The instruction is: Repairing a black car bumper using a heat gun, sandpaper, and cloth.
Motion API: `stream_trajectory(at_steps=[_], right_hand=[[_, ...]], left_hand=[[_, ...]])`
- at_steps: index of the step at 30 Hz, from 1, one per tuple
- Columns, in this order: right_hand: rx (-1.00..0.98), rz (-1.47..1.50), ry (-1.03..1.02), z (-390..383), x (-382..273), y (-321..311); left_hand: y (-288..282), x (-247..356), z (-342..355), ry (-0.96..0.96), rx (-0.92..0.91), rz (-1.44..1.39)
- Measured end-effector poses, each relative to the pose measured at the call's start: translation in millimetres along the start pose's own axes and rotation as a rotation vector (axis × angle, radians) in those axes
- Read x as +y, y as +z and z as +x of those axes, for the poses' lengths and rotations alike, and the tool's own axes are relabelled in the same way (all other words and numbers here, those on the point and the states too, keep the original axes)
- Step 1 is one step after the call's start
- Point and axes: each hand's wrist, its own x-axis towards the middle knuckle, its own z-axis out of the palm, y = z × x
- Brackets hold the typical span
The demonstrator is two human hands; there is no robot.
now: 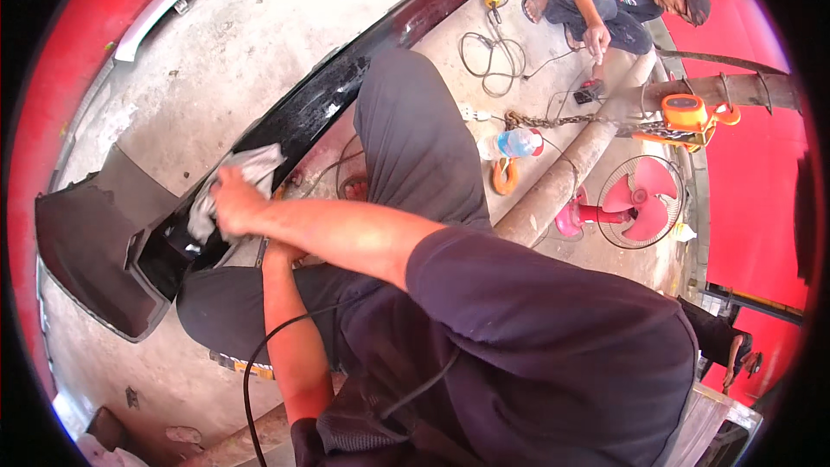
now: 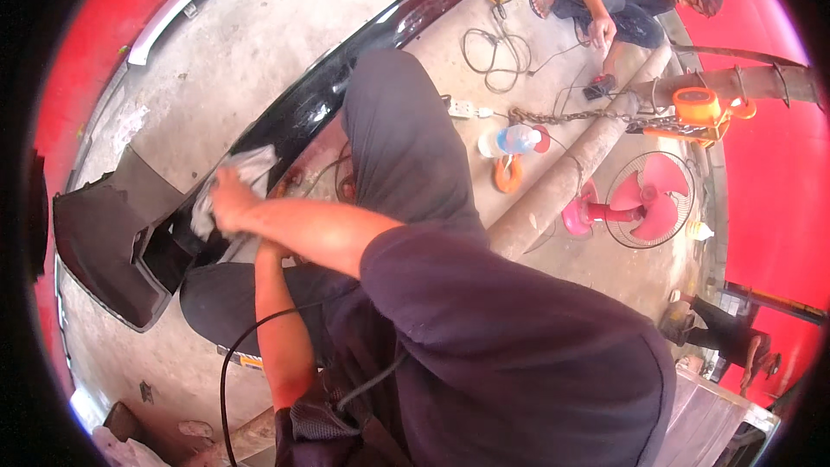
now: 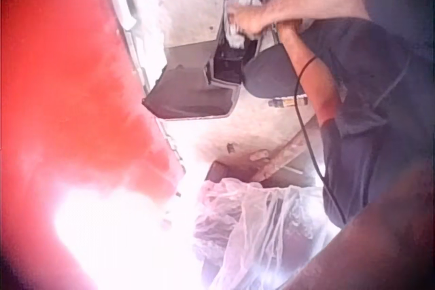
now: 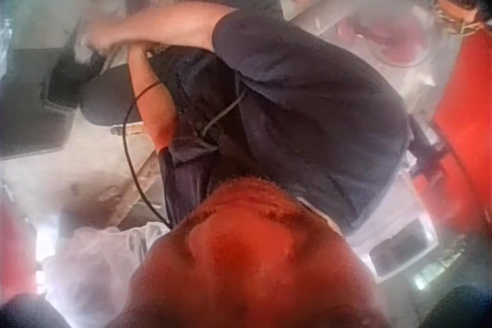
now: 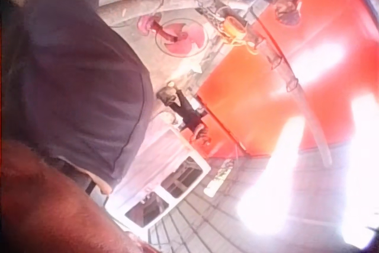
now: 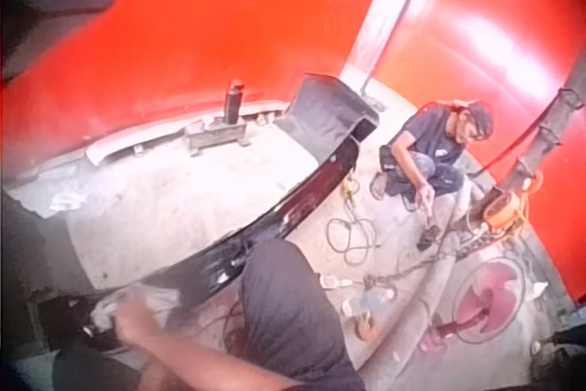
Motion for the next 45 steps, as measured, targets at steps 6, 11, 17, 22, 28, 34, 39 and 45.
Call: stream_trajectory(at_steps=[6,11,17,22,28,34,39,45], right_hand=[[-0.041,-0.087,-0.171,-5.6,37.9,3.7],[0.003,-0.305,-0.174,-5.4,75.2,-70.9],[0.174,-0.21,0.041,-16.1,103.1,-91.7],[0.04,-0.187,-0.013,-13.8,72.1,-58.5],[-0.095,0.007,-0.064,-11.8,57.8,-47.6],[0.015,0.078,-0.254,-28.3,95.5,-217.3],[0.486,0.299,0.303,-114.4,240.9,-349.8],[0.857,0.868,0.812,-237.0,404.3,-393.5]], left_hand=[[-50.5,82.4,42.5,-0.441,-0.341,-0.09],[-48.8,63.0,20.0,-0.598,-0.245,-0.13],[-46.4,65.8,31.1,-0.349,-0.077,0.063],[-61.8,86.2,47.8,-0.557,-0.269,-0.124],[-62.6,103.6,65.7,-0.622,-0.418,-0.174],[-61.3,81.9,22.2,-0.717,-0.272,0.005],[-62.9,92.0,32.3,-0.729,-0.335,-0.021],[-60.2,101.9,43.8,-0.73,-0.355,0.007]])
